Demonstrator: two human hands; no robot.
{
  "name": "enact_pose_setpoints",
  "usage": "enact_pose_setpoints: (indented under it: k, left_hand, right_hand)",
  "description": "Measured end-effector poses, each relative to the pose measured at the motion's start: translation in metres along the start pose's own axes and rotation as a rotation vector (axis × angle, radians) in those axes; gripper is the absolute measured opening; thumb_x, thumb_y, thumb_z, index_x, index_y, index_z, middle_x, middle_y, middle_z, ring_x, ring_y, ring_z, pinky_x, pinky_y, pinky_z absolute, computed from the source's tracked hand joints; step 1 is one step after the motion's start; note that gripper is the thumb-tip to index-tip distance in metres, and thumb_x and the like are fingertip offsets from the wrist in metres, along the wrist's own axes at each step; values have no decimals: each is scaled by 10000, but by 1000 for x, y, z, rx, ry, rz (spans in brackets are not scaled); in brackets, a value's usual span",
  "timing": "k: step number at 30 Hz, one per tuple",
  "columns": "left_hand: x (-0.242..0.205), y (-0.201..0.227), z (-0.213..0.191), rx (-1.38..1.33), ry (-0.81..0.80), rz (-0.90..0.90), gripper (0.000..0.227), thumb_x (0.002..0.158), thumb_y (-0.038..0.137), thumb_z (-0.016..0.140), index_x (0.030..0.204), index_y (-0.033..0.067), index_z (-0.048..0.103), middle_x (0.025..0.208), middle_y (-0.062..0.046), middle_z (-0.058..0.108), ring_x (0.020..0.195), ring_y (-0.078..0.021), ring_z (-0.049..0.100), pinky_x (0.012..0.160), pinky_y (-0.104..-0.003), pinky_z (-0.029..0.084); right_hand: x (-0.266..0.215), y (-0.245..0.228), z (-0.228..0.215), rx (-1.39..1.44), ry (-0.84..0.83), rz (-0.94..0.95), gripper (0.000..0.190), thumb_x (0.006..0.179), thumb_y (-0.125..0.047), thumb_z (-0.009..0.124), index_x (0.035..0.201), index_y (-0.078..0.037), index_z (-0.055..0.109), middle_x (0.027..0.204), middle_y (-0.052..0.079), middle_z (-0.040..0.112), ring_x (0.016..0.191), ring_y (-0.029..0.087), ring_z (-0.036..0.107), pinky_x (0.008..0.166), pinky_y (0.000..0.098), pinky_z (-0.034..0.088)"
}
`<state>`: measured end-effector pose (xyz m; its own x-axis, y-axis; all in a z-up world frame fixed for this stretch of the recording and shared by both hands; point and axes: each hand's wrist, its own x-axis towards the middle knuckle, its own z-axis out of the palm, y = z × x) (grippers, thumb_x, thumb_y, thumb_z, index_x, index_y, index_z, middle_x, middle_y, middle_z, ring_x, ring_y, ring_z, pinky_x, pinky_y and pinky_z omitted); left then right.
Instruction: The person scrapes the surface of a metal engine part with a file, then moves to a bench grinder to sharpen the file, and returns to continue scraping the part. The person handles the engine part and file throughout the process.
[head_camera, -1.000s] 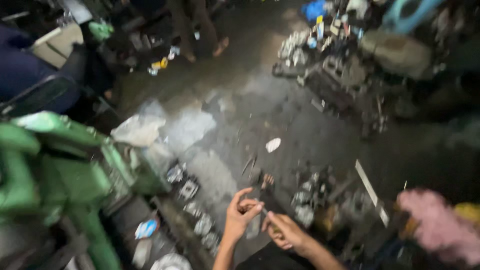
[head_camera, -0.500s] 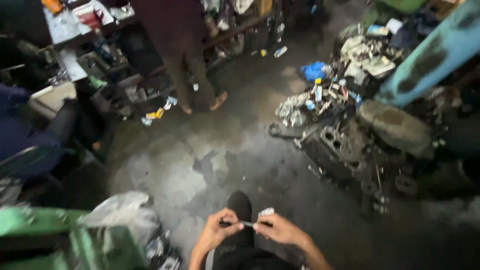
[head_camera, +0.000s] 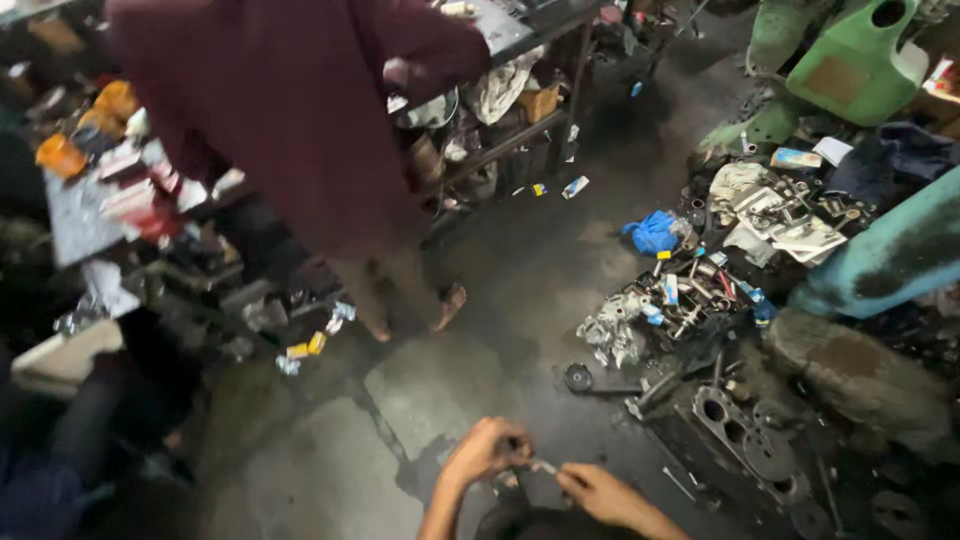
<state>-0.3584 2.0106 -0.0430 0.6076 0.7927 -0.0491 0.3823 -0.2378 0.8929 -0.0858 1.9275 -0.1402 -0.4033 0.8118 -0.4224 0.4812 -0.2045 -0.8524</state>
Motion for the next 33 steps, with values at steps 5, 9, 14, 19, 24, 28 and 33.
enact_pose_setpoints:
  k: [5,9,14,19,24,28,33]
  left_hand:
    - [160,17,-68,60,186,129,267,807,297,853,822,96,677,848,-55,747,853,-289,696,748,-405,513]
    - [283,14,-97,-47,135,122,297,870,308,829,882,80,640,842,-90,682,831,-273,648,767,-383,522]
    - [446,5,-130,-208,-16,325,319,913,321,797,869,92,580,898,-49,711,852,-203,669,770,-357,528]
    - [599,10,-200,-285,-178,-149,316,858,344,773,882,107,566,784,-36,658,633,-214,675,596,-378,563]
    - [740,-1,-279,-211,275,223,306,931,339,783,922,86,610,829,-42,696,760,-142,617,703,-326,523]
    - [815,-34,-345,-103,511,118,323,907,382,756,932,86,630,811,-58,688,741,-190,652,680,-353,524]
    - [890,-108,-478,624,952,-89,335,834,399,804,849,97,660,809,-158,695,810,-395,672,685,-517,515]
  right_hand:
    - [96,0,-89,-88,405,163,386,968,-463,582,997,-93,691,891,132,754,834,297,727,747,405,569]
    - [152,19,-163,-416,588,615,431,947,-535,535,1091,-166,705,1001,156,772,958,368,728,831,452,565]
    - [216,67,-241,-348,439,821,501,947,-586,506,1106,-164,724,1045,169,764,1007,382,717,867,470,559]
    - [304,79,-396,-394,325,820,571,947,-636,477,1121,-162,743,1089,183,755,1056,396,705,904,487,552]
    - [417,60,-548,-491,278,824,642,947,-686,447,1136,-159,762,1133,196,747,1105,410,694,940,505,545]
    - [476,44,-605,-642,265,820,700,946,-727,424,1148,-158,778,1168,207,740,1145,421,684,969,520,540]
    - [636,-21,-717,-628,427,673,737,923,-758,445,1183,-164,795,1210,235,734,1193,442,665,1008,533,527]
